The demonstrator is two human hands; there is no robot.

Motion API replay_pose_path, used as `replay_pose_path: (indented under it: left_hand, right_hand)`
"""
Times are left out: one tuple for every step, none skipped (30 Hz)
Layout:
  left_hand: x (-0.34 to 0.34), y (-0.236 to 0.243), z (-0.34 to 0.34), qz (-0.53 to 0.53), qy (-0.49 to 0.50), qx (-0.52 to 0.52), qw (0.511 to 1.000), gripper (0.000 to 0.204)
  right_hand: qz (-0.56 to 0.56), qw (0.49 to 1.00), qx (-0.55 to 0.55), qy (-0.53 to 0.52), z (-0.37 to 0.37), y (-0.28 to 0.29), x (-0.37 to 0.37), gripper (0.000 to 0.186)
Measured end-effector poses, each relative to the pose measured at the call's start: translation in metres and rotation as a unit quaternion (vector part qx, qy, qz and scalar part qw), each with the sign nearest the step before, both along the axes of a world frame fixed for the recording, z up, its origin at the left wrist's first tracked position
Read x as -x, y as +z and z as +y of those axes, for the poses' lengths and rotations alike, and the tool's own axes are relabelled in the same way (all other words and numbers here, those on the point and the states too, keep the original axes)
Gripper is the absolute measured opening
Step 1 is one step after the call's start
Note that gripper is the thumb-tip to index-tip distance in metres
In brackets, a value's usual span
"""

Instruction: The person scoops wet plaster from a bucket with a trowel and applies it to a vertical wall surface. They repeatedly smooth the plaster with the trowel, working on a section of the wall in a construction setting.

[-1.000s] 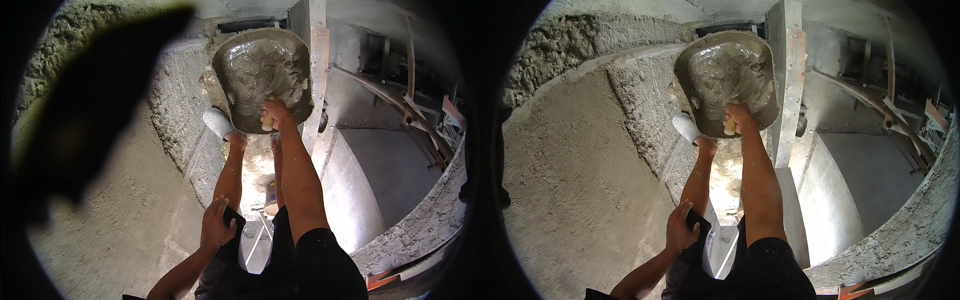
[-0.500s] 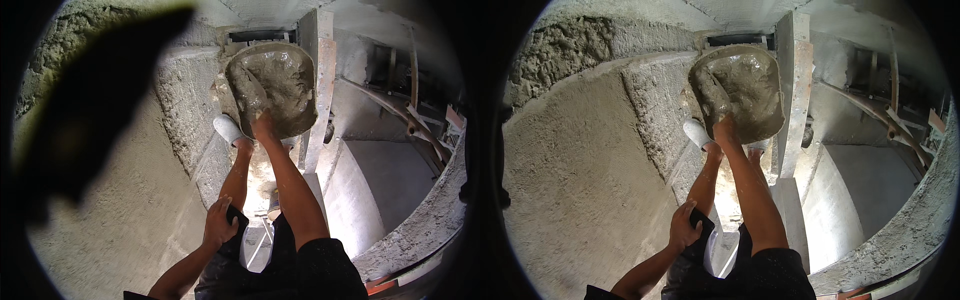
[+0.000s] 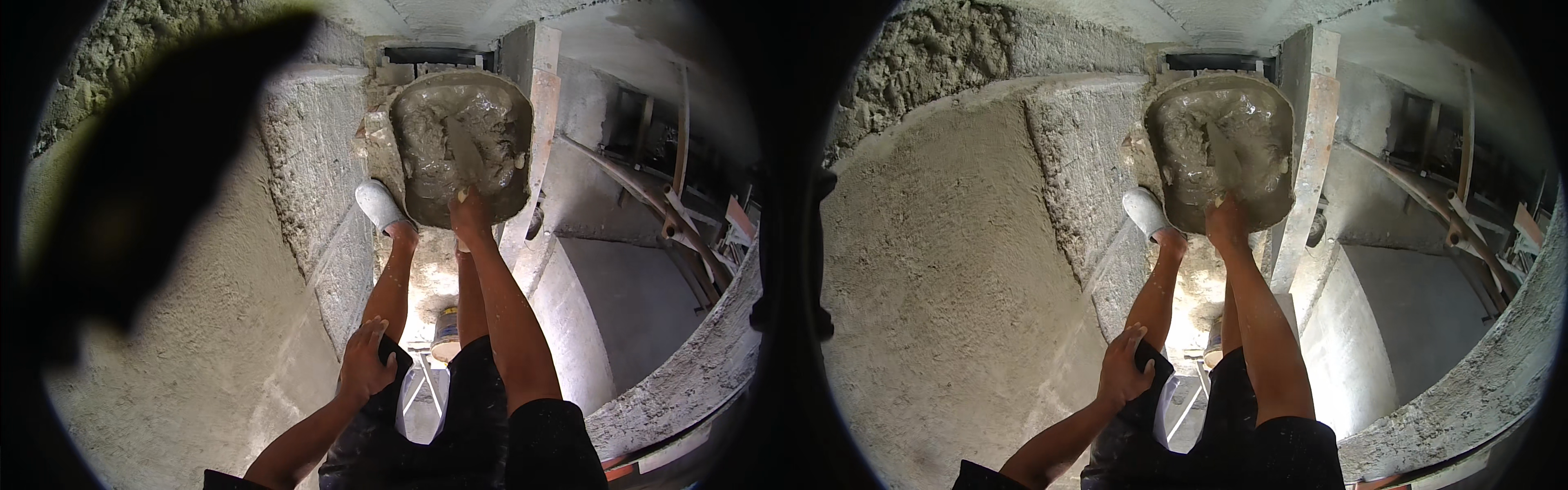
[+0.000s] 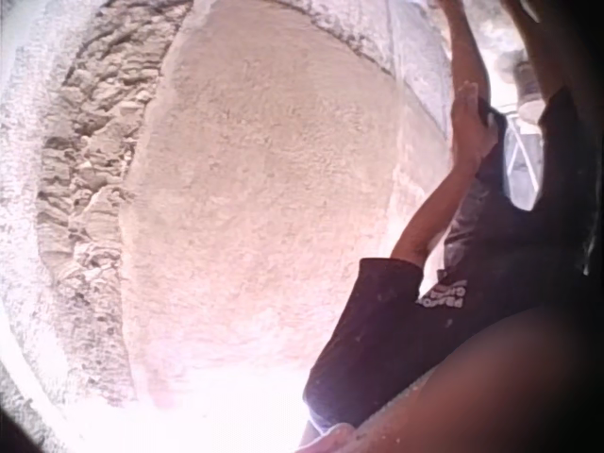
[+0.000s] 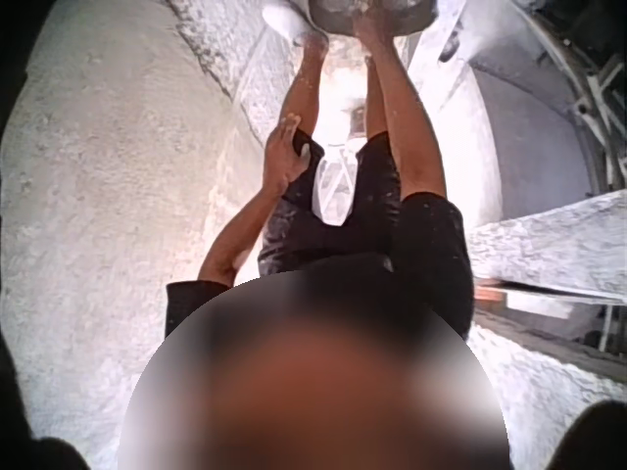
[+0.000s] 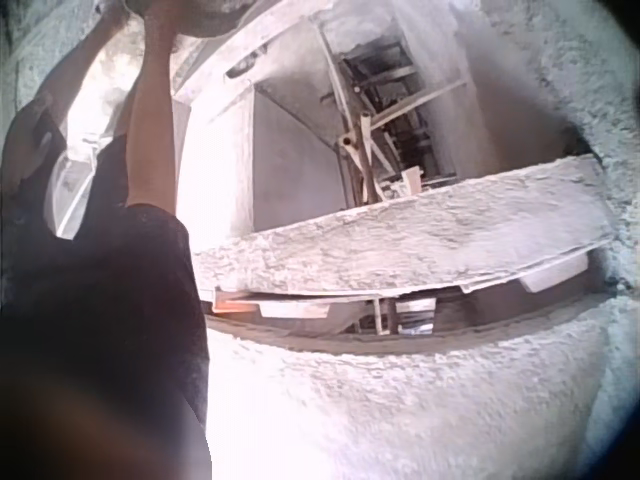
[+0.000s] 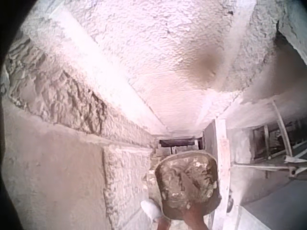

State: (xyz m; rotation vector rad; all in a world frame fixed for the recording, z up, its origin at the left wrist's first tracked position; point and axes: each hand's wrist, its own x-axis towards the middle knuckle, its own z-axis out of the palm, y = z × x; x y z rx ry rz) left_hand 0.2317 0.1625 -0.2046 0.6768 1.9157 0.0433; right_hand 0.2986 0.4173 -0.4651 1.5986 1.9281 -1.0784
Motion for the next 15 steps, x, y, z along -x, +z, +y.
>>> replay_pose_path:
  left_hand:
    - [0.000,0.000,0.000,-0.002,-0.008,0.007,1.000,0.071]
    - [0.000,-0.001,-0.001,-0.003,-0.006,0.009,1.000,0.071]
    - [0.000,-0.002,-0.002,-0.005,-0.008,0.013,1.000,0.071]
    - [0.000,-0.002,-0.004,-0.005,-0.012,0.021,1.000,0.071]
    - [0.000,-0.003,-0.005,-0.005,-0.007,0.017,1.000,0.072]
    - [0.001,-0.003,-0.006,-0.004,-0.005,0.016,1.000,0.072]
    - [0.001,-0.002,-0.006,-0.001,-0.002,0.013,1.000,0.072]
    - [0.001,-0.002,-0.005,-0.003,-0.003,0.013,1.000,0.072]
    - [0.002,0.000,-0.004,-0.003,-0.004,0.010,1.000,0.072]
    - [0.003,0.000,-0.003,0.000,-0.004,0.008,1.000,0.072]
    - [0.003,0.001,-0.002,-0.001,-0.008,0.013,1.000,0.072]
    - [0.003,0.001,-0.001,0.000,-0.010,0.024,1.000,0.072]
    - [0.002,0.000,-0.001,0.002,-0.011,0.037,0.999,0.071]
    - [0.002,0.000,-0.001,0.002,-0.010,0.023,1.000,0.071]
    - [0.002,0.000,-0.002,-0.001,-0.011,0.014,1.000,0.071]
  right_hand:
    - [0.035,0.993,0.057,-0.097,0.002,0.002,0.001,0.045]
    - [0.038,0.969,0.142,-0.197,0.008,-0.002,0.003,0.042]
    - [0.082,0.929,0.218,-0.286,0.015,-0.011,0.007,0.040]
    - [0.044,0.963,0.187,-0.188,0.025,-0.026,0.015,0.035]
    - [0.049,0.985,0.148,-0.077,0.034,-0.045,0.024,0.031]
    - [0.038,0.990,0.134,-0.023,0.036,-0.056,0.020,0.028]
    - [0.014,0.986,0.163,-0.043,0.038,-0.067,0.017,0.026]
    - [-0.025,0.969,0.216,-0.119,0.038,-0.075,0.009,0.027]
    - [-0.035,0.943,0.272,-0.185,0.036,-0.077,-0.001,0.029]
    - [-0.033,0.952,0.275,-0.133,0.030,-0.076,-0.009,0.035]
    - [-0.003,0.957,0.282,-0.070,0.025,-0.073,-0.016,0.042]
    - [0.012,0.967,0.251,-0.039,0.018,-0.068,-0.020,0.046]
    - [0.025,0.976,0.218,-0.008,0.016,-0.063,-0.020,0.050]
    - [0.013,0.987,0.158,-0.017,0.013,-0.058,-0.016,0.050]
    - [-0.030,0.980,0.195,-0.033,0.017,-0.055,-0.007,0.043]
